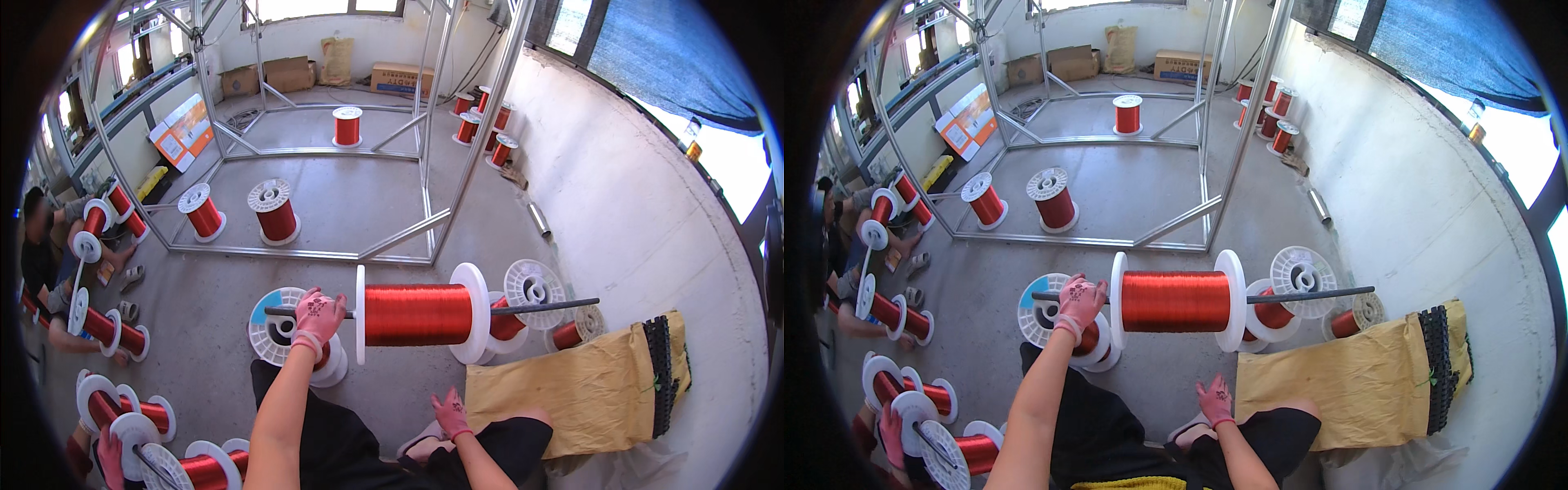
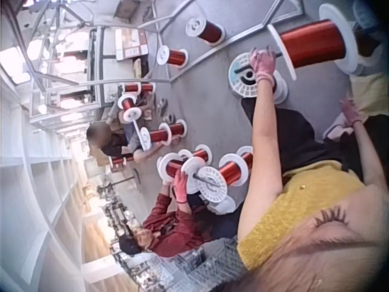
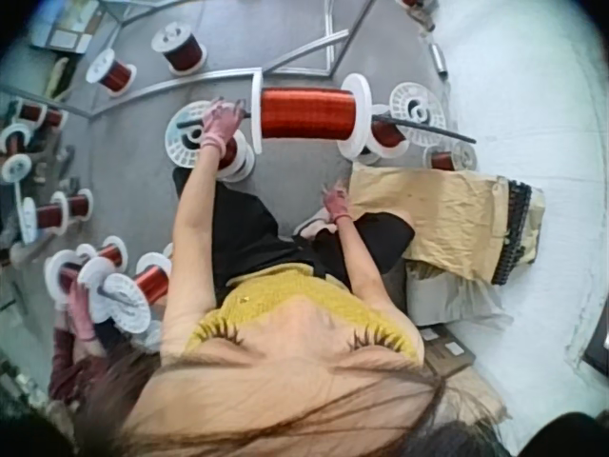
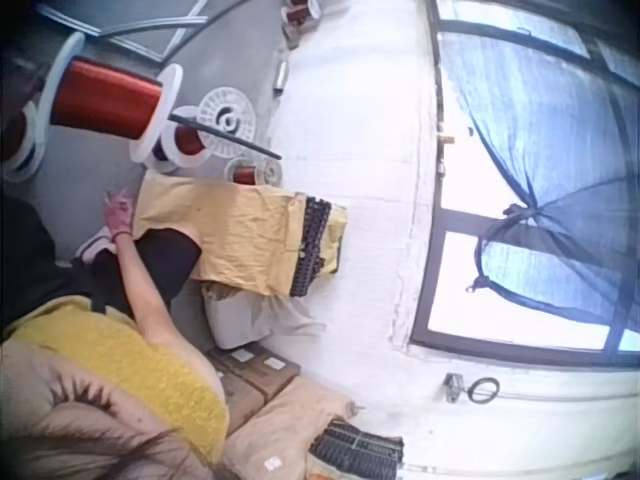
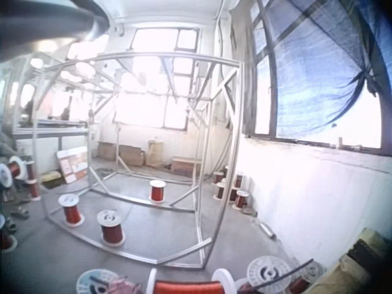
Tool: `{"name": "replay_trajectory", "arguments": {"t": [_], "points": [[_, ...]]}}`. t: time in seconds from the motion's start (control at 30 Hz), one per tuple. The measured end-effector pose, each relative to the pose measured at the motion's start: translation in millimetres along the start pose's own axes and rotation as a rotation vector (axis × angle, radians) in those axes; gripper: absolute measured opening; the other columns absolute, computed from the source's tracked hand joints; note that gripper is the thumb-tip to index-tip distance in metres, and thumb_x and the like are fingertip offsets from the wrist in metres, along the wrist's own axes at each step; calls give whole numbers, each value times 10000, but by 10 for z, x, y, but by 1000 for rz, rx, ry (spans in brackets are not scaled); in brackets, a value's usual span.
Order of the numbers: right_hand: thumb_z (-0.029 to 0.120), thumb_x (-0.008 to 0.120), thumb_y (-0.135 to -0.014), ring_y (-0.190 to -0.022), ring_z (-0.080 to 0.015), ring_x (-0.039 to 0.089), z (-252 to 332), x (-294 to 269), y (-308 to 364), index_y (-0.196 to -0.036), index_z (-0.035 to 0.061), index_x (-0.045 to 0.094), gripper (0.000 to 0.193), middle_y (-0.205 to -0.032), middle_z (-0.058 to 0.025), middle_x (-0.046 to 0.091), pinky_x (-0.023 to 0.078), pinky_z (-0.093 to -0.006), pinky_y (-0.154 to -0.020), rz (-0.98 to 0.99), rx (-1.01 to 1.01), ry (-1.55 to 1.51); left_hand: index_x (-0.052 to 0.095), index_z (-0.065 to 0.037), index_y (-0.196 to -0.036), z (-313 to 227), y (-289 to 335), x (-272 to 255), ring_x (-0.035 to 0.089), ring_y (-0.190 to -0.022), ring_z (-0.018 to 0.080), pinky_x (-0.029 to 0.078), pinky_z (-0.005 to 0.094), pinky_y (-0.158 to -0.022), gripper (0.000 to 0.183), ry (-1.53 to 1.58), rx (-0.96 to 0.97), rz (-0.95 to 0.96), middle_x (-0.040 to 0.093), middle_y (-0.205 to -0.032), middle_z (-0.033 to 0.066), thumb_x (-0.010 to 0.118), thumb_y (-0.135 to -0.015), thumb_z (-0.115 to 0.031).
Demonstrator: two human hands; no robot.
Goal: The person handles several spools of red wire, sliding them onto a metal rod and rotating them to manage the wire tension and placement within a metal frame structure.
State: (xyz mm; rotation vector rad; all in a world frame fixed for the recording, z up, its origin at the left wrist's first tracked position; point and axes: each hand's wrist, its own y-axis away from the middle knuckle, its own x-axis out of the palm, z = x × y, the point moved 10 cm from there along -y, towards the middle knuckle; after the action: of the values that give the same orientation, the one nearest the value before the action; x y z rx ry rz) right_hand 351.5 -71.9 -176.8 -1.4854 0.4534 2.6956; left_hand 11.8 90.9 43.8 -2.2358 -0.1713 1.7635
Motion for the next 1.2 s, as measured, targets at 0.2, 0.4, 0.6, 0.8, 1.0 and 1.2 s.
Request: {"name": "replay_trajectory", "arguments": {"t": [0.2,0.4,0.6,0.8,1.0,1.2], "points": [[453,502,-852,-1184,-348,430,233,9,94,-1315,-40,323,700,-1285,-245,431,342,-391,-987,211,25,-64,649,-27,-593,0,-11,-43,611,-767,249,362,331,-969,538,33,4,-23,636,-648,131,326,-906,-323],[367,507,-891,-974,-182,560,1785,-1291,290,-1233,64,493,458,-1113,-92,581,443,-289,-824,564,-323,-398,649,-24,-594,-1,-9,-47,616,-762,260,364,334,-969,539,40,-10,-17,635,-648,139,328,-905,-324],[325,504,-875,-1101,-274,523,2668,-3051,-766,-1212,-45,458,502,-1160,-212,543,411,-330,-906,-556,-476,-152,643,-28,-577,-66,-4,-99,609,-726,265,366,331,-967,518,10,27,-35,626,-631,139,341,-908,-288],[339,481,-867,-1137,-400,451,2100,-2574,-1365,-1277,-79,341,602,-1252,-284,440,355,-400,-969,-370,-162,-160,648,-18,-593,-66,-5,-103,609,-750,265,367,338,-958,525,22,38,-45,630,-632,139,339,-905,-306],[234,564,-853,-1154,-422,422,1406,-2116,-283,-1291,-95,302,607,-1239,-286,446,364,-419,-958,-729,-474,-404,645,-12,-604,-21,-2,39,606,-753,268,376,342,-949,513,-3,35,44,630,-649,142,353,-902,-309],[306,543,-841,-1243,-406,335,15,-320,-48,-1303,-128,246,700,-1296,-305,372,237,-426,-1064,-272,-134,339,662,3,-792,20,19,-4,579,-962,318,394,389,-927,461,-202,4,-60,651,-808,191,395,-886,-361]]}}
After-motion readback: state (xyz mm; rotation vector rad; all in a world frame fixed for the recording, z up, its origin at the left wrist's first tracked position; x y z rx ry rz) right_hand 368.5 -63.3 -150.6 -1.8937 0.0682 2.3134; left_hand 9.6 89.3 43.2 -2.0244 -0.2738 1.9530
